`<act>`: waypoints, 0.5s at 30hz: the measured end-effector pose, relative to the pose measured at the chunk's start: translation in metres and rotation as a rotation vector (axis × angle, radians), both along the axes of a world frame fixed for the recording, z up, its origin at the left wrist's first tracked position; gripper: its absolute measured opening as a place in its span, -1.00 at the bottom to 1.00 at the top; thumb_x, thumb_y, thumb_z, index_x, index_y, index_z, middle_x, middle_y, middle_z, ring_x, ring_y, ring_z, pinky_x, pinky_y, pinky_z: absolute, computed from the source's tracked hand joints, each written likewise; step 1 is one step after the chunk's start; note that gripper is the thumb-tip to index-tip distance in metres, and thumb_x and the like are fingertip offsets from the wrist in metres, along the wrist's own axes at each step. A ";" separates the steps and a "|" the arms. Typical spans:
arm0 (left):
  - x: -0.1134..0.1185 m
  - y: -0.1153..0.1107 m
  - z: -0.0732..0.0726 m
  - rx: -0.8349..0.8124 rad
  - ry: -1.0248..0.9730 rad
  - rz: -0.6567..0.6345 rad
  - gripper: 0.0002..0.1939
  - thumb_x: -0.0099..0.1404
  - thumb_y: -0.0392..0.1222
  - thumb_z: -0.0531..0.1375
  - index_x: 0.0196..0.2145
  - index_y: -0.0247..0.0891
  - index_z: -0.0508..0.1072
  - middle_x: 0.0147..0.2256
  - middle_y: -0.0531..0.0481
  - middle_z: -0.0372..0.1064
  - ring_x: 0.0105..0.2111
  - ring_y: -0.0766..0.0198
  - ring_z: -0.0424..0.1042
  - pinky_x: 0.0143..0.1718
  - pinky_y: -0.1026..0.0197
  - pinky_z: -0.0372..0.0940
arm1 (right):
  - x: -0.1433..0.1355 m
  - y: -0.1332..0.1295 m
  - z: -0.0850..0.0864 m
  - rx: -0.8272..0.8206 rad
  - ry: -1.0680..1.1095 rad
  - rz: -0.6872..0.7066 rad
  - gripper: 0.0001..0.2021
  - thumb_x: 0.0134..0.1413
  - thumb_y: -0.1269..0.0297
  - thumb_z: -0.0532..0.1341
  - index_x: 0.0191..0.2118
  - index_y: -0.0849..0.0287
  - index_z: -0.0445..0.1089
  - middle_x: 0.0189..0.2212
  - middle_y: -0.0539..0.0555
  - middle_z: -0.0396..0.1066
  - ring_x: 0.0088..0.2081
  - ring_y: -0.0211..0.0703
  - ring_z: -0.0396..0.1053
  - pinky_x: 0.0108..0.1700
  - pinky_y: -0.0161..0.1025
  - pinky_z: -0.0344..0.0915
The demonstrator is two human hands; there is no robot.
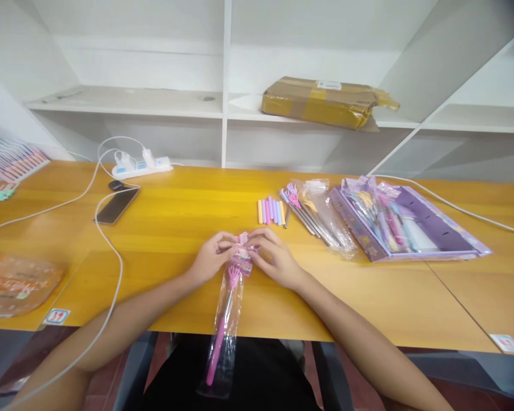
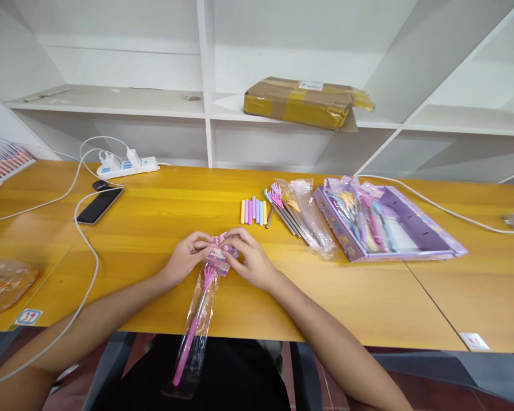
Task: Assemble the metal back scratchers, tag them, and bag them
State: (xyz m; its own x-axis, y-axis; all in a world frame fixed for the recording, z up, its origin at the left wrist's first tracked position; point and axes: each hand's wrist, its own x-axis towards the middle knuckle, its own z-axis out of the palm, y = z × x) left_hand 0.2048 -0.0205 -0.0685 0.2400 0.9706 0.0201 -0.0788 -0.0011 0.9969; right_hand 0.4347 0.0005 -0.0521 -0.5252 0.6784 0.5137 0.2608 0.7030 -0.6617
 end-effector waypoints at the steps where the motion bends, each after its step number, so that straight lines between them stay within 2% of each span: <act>1: 0.000 0.001 0.000 0.013 -0.013 0.008 -0.63 0.33 -0.02 0.38 -0.05 -0.24 0.42 -0.15 -0.10 0.63 -0.13 0.14 0.61 -0.04 0.14 0.40 | 0.000 0.000 0.000 -0.077 0.026 0.012 -0.83 0.40 0.23 0.20 -0.01 0.08 0.50 -0.03 0.18 0.47 0.04 -0.03 0.47 0.14 -0.02 0.43; 4: -0.001 0.002 -0.001 0.071 -0.021 0.010 -0.66 0.32 -0.05 0.38 -0.06 -0.25 0.45 -0.10 -0.13 0.62 -0.06 0.13 0.60 0.03 0.12 0.40 | -0.002 0.003 -0.006 -0.328 0.122 0.029 -0.81 0.39 0.12 0.22 -0.09 0.10 0.49 -0.17 0.10 0.54 -0.15 -0.12 0.53 -0.02 -0.12 0.50; 7: 0.000 0.002 -0.004 0.121 0.009 -0.019 -0.74 0.36 -0.07 0.35 -0.09 -0.27 0.51 -0.05 -0.16 0.60 0.00 0.12 0.57 0.10 0.10 0.38 | -0.005 0.006 -0.014 -0.486 0.226 -0.007 -0.76 0.29 0.05 0.32 -0.17 0.12 0.48 -0.24 0.06 0.55 -0.24 -0.16 0.52 -0.10 -0.18 0.50; 11: 0.000 -0.002 -0.002 0.232 0.165 -0.070 -0.74 0.43 -0.07 0.28 -0.01 -0.23 0.57 -0.01 -0.15 0.57 0.00 0.10 0.55 0.10 0.08 0.39 | -0.008 0.007 -0.018 -0.585 0.339 -0.012 -0.73 0.20 0.02 0.38 -0.22 0.12 0.47 -0.28 0.03 0.52 -0.26 -0.20 0.49 -0.14 -0.21 0.47; 15: -0.002 -0.005 0.010 0.424 0.413 -0.128 -0.77 0.46 -0.11 0.24 0.01 -0.13 0.61 0.01 -0.11 0.54 0.06 0.10 0.49 0.17 0.05 0.33 | -0.008 0.007 -0.017 -0.595 0.388 -0.033 -0.72 0.17 0.02 0.40 -0.21 0.11 0.45 -0.30 0.02 0.51 -0.28 -0.21 0.47 -0.17 -0.23 0.45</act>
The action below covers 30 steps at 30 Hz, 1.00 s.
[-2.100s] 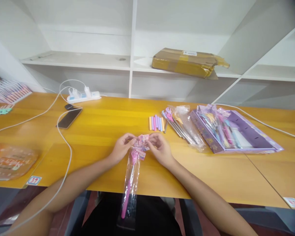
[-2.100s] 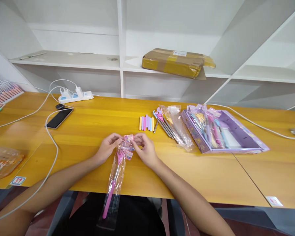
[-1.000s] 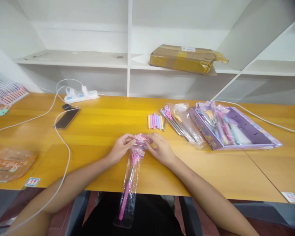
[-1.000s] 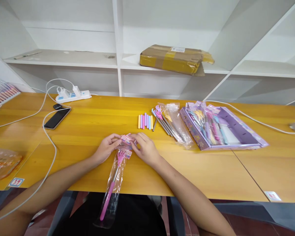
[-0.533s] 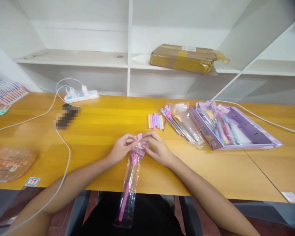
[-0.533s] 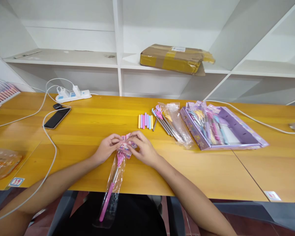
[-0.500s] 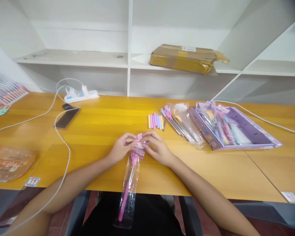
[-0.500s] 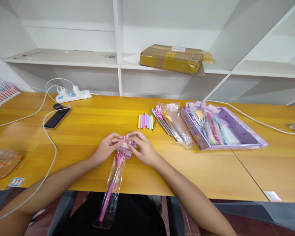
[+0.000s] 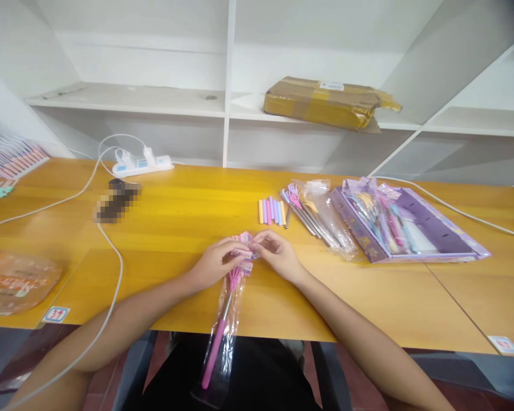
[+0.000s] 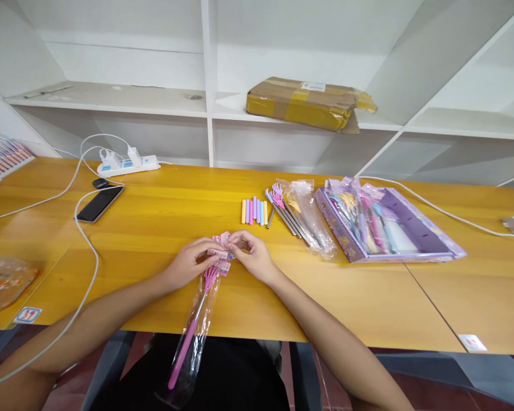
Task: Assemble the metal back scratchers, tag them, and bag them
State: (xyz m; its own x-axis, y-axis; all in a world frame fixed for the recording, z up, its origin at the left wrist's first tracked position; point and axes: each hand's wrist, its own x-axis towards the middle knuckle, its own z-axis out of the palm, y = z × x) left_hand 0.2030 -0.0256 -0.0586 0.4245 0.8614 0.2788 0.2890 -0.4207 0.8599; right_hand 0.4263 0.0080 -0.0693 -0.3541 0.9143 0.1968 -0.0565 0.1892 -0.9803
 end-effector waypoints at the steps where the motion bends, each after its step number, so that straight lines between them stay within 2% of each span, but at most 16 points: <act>1: -0.001 -0.001 0.003 0.030 0.040 -0.013 -0.77 0.47 -0.12 0.23 0.02 -0.11 0.61 0.03 -0.10 0.52 0.07 0.10 0.47 0.19 0.04 0.32 | 0.000 0.000 0.000 0.011 0.000 -0.024 -0.72 0.17 0.02 0.41 -0.21 0.11 0.44 -0.31 0.02 0.50 -0.29 -0.21 0.46 -0.19 -0.23 0.44; 4: -0.003 -0.002 0.007 0.027 0.095 -0.037 -0.71 0.47 -0.12 0.22 0.11 -0.07 0.56 0.10 -0.11 0.45 0.06 0.11 0.47 0.17 0.03 0.34 | 0.000 0.000 0.000 0.069 -0.011 -0.111 -0.74 0.18 0.05 0.40 -0.21 0.11 0.44 -0.33 0.02 0.49 -0.31 -0.21 0.44 -0.21 -0.25 0.42; 7: -0.004 -0.002 0.006 -0.025 0.100 -0.028 -0.68 0.46 -0.12 0.23 0.14 -0.07 0.54 0.09 -0.11 0.43 -0.02 0.14 0.49 0.09 0.06 0.39 | 0.001 -0.001 0.000 0.138 -0.036 -0.181 -0.78 0.20 0.08 0.39 -0.21 0.10 0.46 -0.31 0.03 0.50 -0.31 -0.20 0.43 -0.20 -0.24 0.42; 9: -0.005 -0.002 0.002 -0.086 0.044 0.001 -0.63 0.46 -0.12 0.23 0.19 -0.07 0.50 0.02 -0.11 0.46 -0.08 0.16 0.50 0.03 0.09 0.41 | 0.002 -0.001 0.001 0.176 -0.049 -0.206 -0.80 0.22 0.10 0.37 -0.19 0.09 0.47 -0.29 0.04 0.51 -0.29 -0.19 0.44 -0.18 -0.23 0.42; 13: -0.005 0.000 -0.008 -0.263 -0.156 0.032 -0.36 0.42 -0.13 0.28 0.39 -0.09 0.22 -0.15 -0.05 0.49 -0.18 0.21 0.51 -0.06 0.13 0.41 | 0.006 -0.002 0.005 0.242 -0.079 -0.152 -0.84 0.28 0.16 0.33 -0.11 0.09 0.49 -0.26 0.05 0.52 -0.29 -0.20 0.43 -0.17 -0.22 0.41; 16: -0.005 0.000 -0.012 -0.343 -0.220 -0.006 -0.44 0.41 -0.10 0.30 0.30 -0.18 0.30 -0.17 -0.07 0.53 -0.14 0.19 0.54 0.00 0.11 0.40 | 0.008 -0.005 0.006 0.293 -0.125 -0.061 -0.87 0.29 0.21 0.30 -0.11 0.10 0.48 -0.35 0.00 0.48 -0.40 -0.26 0.34 -0.28 -0.26 0.36; 20: -0.004 -0.002 -0.010 -0.437 -0.303 -0.055 -0.58 0.40 -0.02 0.32 0.11 -0.26 0.41 -0.04 -0.19 0.55 -0.04 0.11 0.56 0.05 0.08 0.39 | 0.008 -0.009 0.006 0.385 -0.206 0.044 -0.89 0.28 0.26 0.29 -0.12 0.10 0.50 -0.40 -0.02 0.44 -0.48 -0.30 0.27 -0.38 -0.30 0.30; 25: -0.004 -0.002 -0.010 -0.471 -0.352 -0.022 -0.61 0.45 0.06 0.25 0.05 -0.27 0.46 -0.07 -0.17 0.58 -0.12 0.13 0.59 -0.04 0.12 0.42 | 0.008 -0.010 0.012 0.505 -0.265 0.141 -0.88 0.29 0.29 0.26 -0.10 0.06 0.51 -0.29 0.07 0.50 -0.32 -0.15 0.44 -0.21 -0.15 0.44; 30: -0.004 0.001 -0.013 -0.496 -0.334 -0.001 -0.62 0.39 0.04 0.32 -0.02 -0.30 0.51 -0.14 -0.16 0.61 -0.15 0.14 0.59 -0.07 0.14 0.41 | 0.009 -0.012 0.022 0.511 -0.271 0.184 -0.93 0.29 0.27 0.26 -0.16 0.04 0.49 -0.26 0.13 0.54 -0.20 -0.04 0.49 -0.09 -0.02 0.48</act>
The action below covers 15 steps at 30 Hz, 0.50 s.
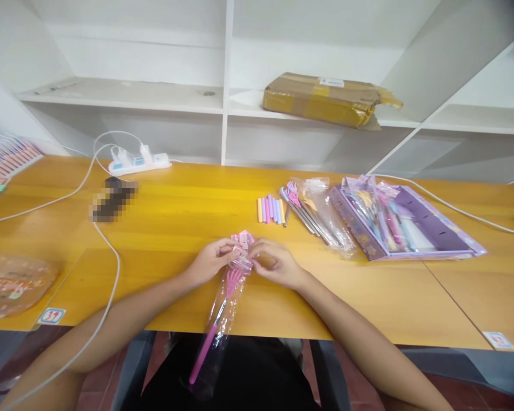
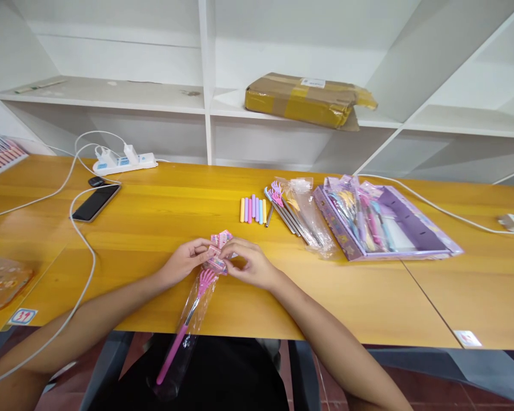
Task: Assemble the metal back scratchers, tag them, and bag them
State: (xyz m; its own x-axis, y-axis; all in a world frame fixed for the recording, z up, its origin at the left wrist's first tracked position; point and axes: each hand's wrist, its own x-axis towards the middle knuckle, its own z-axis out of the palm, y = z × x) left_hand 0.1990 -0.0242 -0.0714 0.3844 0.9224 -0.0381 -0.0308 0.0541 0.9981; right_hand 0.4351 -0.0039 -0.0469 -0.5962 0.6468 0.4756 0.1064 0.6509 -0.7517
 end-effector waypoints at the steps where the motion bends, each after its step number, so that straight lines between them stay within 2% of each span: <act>1: 0.000 0.000 0.000 -0.001 0.005 0.001 -0.64 0.38 0.04 0.33 -0.05 -0.30 0.52 -0.16 -0.15 0.62 -0.16 0.13 0.60 -0.09 0.14 0.41 | 0.000 -0.001 0.000 -0.016 0.008 0.006 -0.94 0.28 0.25 0.27 -0.17 0.05 0.48 -0.25 0.13 0.53 -0.19 -0.04 0.49 -0.08 -0.02 0.48; 4: 0.001 -0.001 0.003 0.024 0.034 0.045 -0.66 0.34 0.01 0.36 -0.09 -0.30 0.53 -0.18 -0.14 0.64 -0.18 0.13 0.60 -0.11 0.13 0.42 | -0.003 -0.002 -0.006 -0.138 0.070 -0.040 -0.82 0.23 0.19 0.35 -0.09 0.06 0.44 -0.15 0.14 0.47 -0.14 -0.07 0.47 -0.12 -0.10 0.50; 6: 0.002 -0.003 0.005 0.043 0.044 0.076 -0.66 0.32 0.00 0.37 -0.08 -0.28 0.53 -0.15 -0.14 0.64 -0.17 0.12 0.61 -0.09 0.11 0.43 | -0.007 -0.002 -0.012 -0.277 0.101 -0.107 -0.71 0.20 0.14 0.38 -0.03 0.06 0.38 -0.13 0.12 0.44 -0.20 -0.13 0.47 -0.27 -0.21 0.49; 8: 0.003 -0.005 0.004 0.056 0.059 0.087 -0.64 0.31 0.00 0.39 -0.06 -0.27 0.53 -0.14 -0.14 0.65 -0.15 0.10 0.61 -0.07 0.09 0.44 | -0.011 -0.002 -0.018 -0.427 0.077 -0.117 -0.71 0.23 0.09 0.37 -0.05 0.08 0.37 -0.25 0.05 0.45 -0.38 -0.22 0.44 -0.45 -0.30 0.40; 10: 0.003 -0.005 0.002 0.055 0.068 0.091 -0.63 0.30 0.01 0.39 -0.05 -0.27 0.53 -0.16 -0.13 0.65 -0.15 0.08 0.62 -0.07 0.08 0.45 | -0.013 -0.002 -0.021 -0.545 0.049 -0.075 -0.73 0.24 0.04 0.35 -0.13 0.11 0.39 -0.41 -0.03 0.43 -0.53 -0.28 0.37 -0.52 -0.32 0.34; 12: 0.002 -0.004 0.000 0.047 0.076 0.104 -0.62 0.31 0.02 0.38 -0.05 -0.28 0.51 -0.17 -0.14 0.65 -0.16 0.09 0.61 -0.08 0.09 0.45 | -0.014 -0.001 -0.020 -0.612 0.070 -0.049 -0.70 0.22 0.00 0.36 -0.18 0.13 0.41 -0.46 -0.04 0.44 -0.55 -0.27 0.38 -0.48 -0.29 0.39; 15: -0.001 -0.001 0.001 0.053 0.063 0.093 -0.62 0.36 0.02 0.35 -0.02 -0.29 0.48 -0.16 -0.15 0.64 -0.14 0.11 0.61 -0.07 0.10 0.44 | -0.012 0.000 -0.016 -0.634 0.126 -0.046 -0.65 0.16 -0.04 0.40 -0.16 0.13 0.46 -0.37 0.00 0.52 -0.45 -0.23 0.45 -0.36 -0.24 0.46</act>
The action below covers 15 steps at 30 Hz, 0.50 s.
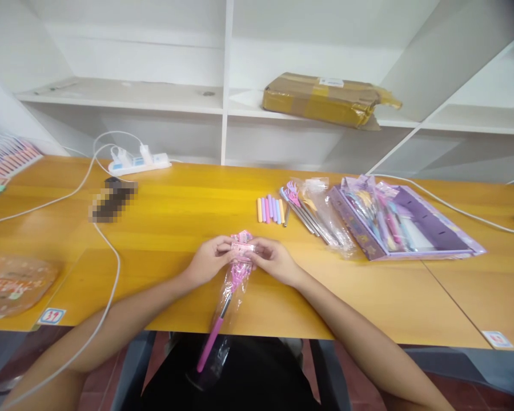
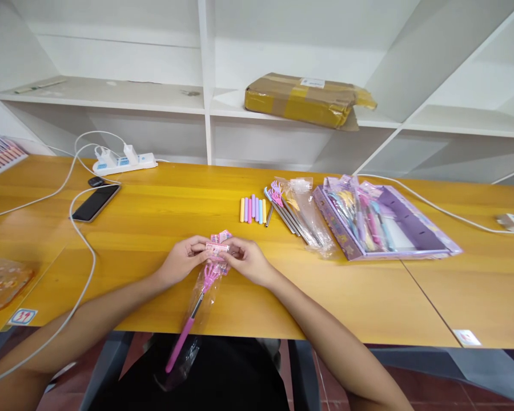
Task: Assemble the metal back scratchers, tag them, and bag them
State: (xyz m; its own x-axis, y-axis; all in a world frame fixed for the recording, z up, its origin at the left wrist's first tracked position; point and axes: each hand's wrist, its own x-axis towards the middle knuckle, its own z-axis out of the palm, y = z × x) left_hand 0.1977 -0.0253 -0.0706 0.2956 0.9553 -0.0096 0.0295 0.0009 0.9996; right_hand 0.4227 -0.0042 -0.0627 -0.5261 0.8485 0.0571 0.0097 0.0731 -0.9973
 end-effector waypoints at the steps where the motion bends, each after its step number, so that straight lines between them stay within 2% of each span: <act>1: -0.002 0.001 0.002 0.000 -0.021 -0.019 -0.62 0.37 0.03 0.33 -0.01 -0.29 0.47 -0.14 -0.16 0.63 -0.13 0.11 0.60 -0.06 0.11 0.44 | 0.001 0.000 0.001 0.003 0.009 -0.007 -0.65 0.15 -0.04 0.40 -0.15 0.13 0.47 -0.33 0.02 0.54 -0.42 -0.22 0.47 -0.33 -0.24 0.47; 4: -0.006 0.000 0.009 -0.054 -0.042 -0.160 -0.61 0.40 0.06 0.29 0.01 -0.28 0.48 -0.13 -0.15 0.60 -0.21 0.18 0.59 -0.21 0.20 0.45 | 0.003 0.003 0.000 0.002 0.017 -0.048 -0.65 0.15 -0.04 0.40 -0.14 0.13 0.49 -0.31 0.03 0.55 -0.42 -0.24 0.46 -0.33 -0.24 0.48; 7: -0.009 -0.005 0.017 -0.146 0.072 -0.373 -0.60 0.39 0.05 0.31 0.01 -0.28 0.52 -0.35 -0.03 0.55 -0.52 0.35 0.47 -0.54 0.34 0.31 | 0.005 0.008 -0.003 -0.034 0.054 -0.113 -0.63 0.15 -0.04 0.41 -0.11 0.12 0.46 -0.45 -0.04 0.49 -0.50 -0.27 0.41 -0.44 -0.29 0.44; 9: -0.009 -0.008 0.019 -0.185 0.086 -0.440 -0.60 0.38 0.05 0.32 0.01 -0.30 0.51 -0.47 0.05 0.49 -0.64 0.38 0.39 -0.63 0.36 0.23 | 0.007 0.010 -0.003 -0.087 0.112 -0.088 -0.60 0.12 -0.06 0.42 -0.09 0.11 0.42 -0.46 -0.07 0.46 -0.52 -0.28 0.41 -0.53 -0.33 0.39; 11: -0.009 -0.010 0.020 -0.191 0.027 -0.394 -0.59 0.40 0.06 0.30 0.02 -0.31 0.48 -0.51 0.05 0.48 -0.64 0.34 0.43 -0.63 0.33 0.29 | 0.010 0.010 0.000 -0.165 0.121 0.080 -0.56 0.10 -0.07 0.43 -0.08 0.11 0.39 -0.39 -0.04 0.49 -0.51 -0.28 0.44 -0.58 -0.36 0.37; 13: -0.009 -0.008 0.020 -0.165 -0.053 -0.258 -0.57 0.39 0.08 0.31 0.00 -0.32 0.45 -0.49 0.02 0.52 -0.61 0.27 0.50 -0.58 0.27 0.39 | 0.011 0.008 0.003 -0.222 0.056 0.297 -0.56 0.07 -0.05 0.46 -0.10 0.14 0.40 -0.36 -0.03 0.51 -0.51 -0.29 0.43 -0.60 -0.39 0.32; 15: -0.009 -0.005 0.019 -0.132 -0.119 -0.111 -0.60 0.36 0.08 0.34 -0.08 -0.31 0.43 -0.47 0.01 0.53 -0.57 0.22 0.54 -0.53 0.23 0.44 | 0.010 0.003 0.006 -0.214 -0.027 0.436 -0.59 0.05 -0.02 0.48 -0.17 0.18 0.43 -0.42 -0.06 0.48 -0.53 -0.33 0.38 -0.58 -0.41 0.29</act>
State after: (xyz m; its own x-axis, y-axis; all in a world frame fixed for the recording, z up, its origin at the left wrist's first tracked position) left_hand 0.1885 -0.0306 -0.0519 0.4054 0.9096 -0.0910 -0.0817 0.1351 0.9875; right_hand 0.4330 -0.0007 -0.0567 -0.8340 0.5401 -0.1130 0.0495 -0.1308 -0.9902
